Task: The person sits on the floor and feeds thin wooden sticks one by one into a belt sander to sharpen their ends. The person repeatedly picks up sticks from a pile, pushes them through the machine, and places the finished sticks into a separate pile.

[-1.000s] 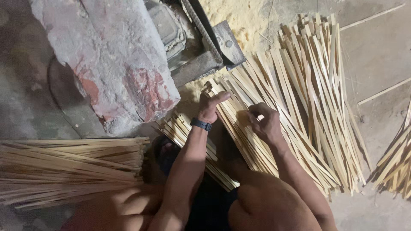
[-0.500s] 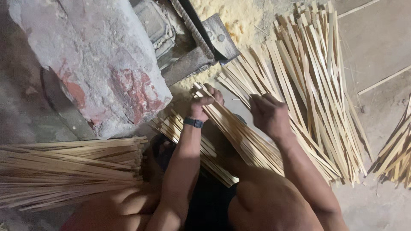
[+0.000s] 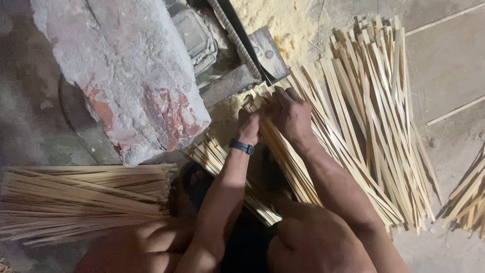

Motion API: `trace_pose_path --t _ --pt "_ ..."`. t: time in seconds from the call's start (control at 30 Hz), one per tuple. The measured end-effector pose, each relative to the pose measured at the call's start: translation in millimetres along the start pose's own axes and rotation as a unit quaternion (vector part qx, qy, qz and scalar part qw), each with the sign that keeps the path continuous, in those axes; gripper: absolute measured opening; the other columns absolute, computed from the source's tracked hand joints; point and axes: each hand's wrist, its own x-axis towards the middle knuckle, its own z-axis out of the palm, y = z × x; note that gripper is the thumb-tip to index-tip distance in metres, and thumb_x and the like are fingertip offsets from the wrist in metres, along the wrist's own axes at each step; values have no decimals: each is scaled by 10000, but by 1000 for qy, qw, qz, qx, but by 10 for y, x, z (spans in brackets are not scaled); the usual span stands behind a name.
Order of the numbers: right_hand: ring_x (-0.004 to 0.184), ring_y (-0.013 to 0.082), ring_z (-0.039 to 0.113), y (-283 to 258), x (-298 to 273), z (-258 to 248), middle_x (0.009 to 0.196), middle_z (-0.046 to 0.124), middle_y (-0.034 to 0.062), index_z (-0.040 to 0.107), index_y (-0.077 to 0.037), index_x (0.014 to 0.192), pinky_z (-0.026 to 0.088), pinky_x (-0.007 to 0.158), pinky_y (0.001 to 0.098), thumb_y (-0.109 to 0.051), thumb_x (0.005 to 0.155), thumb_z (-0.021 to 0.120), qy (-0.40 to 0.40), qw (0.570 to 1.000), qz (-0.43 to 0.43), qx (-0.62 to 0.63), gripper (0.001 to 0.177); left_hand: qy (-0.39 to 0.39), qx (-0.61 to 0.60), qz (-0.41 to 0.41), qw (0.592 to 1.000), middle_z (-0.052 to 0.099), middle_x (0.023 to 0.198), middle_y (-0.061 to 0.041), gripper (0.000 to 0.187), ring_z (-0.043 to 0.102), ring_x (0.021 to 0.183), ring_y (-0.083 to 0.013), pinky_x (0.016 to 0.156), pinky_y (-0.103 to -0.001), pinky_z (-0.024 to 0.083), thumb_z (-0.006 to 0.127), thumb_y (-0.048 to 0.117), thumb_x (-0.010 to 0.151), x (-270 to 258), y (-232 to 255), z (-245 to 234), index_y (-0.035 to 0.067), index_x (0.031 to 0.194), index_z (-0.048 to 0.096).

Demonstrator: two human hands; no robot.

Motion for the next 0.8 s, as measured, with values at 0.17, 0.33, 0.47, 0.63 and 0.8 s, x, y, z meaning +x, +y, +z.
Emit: trace_pose_path --t 0.17,0.33,0.47,0.63,0.8 --pt "628 181 708 146 -276 -362 957 757 108 779 -65 1063 543 460 321 -68 997 690 -50 997 65 -4 110 35 166 -1 985 471 1562 -177 856 321 1507 -293 1231 -522 91 761 572 753 -129 211 252 61 1412 572" --pt "700 204 680 152 -613 -391 949 713 119 712 -63 1127 570 570 322 -191 960 690 -4 998 -55 -37 211 29 160 -22 987 462 1565 -169 886 316 1510 -284 1228 -517 86 790 552 706 -246 454 574 63 1410 568" --pt "543 185 647 205 -574 -266 761 676 97 743 -20 1154 510 423 349 -58 981 663 -59 996 64 13 195 18 103 83 991 640 1409 -341 709 561 1386 -442 1241 -563 370 878 355 832 -305 467 549 -106 1328 667" --pt "625 292 668 121 -240 -106 790 665 126 724 -53 1045 540 538 406 -35 940 659 -24 999 22 36 124 3 39 6 999 602 1453 -116 506 541 1339 -193 1109 -333 395 662 280 934 -11 132 162 52 1384 616" --pt "658 361 648 148 -263 -248 747 636 137 655 -90 854 525 578 448 -2 825 639 -29 998 42 28 94 -15 -28 -33 999 637 1326 -95 407 592 1245 -221 1076 -382 466 633 265 984 118 -109 -309 39 1322 641"
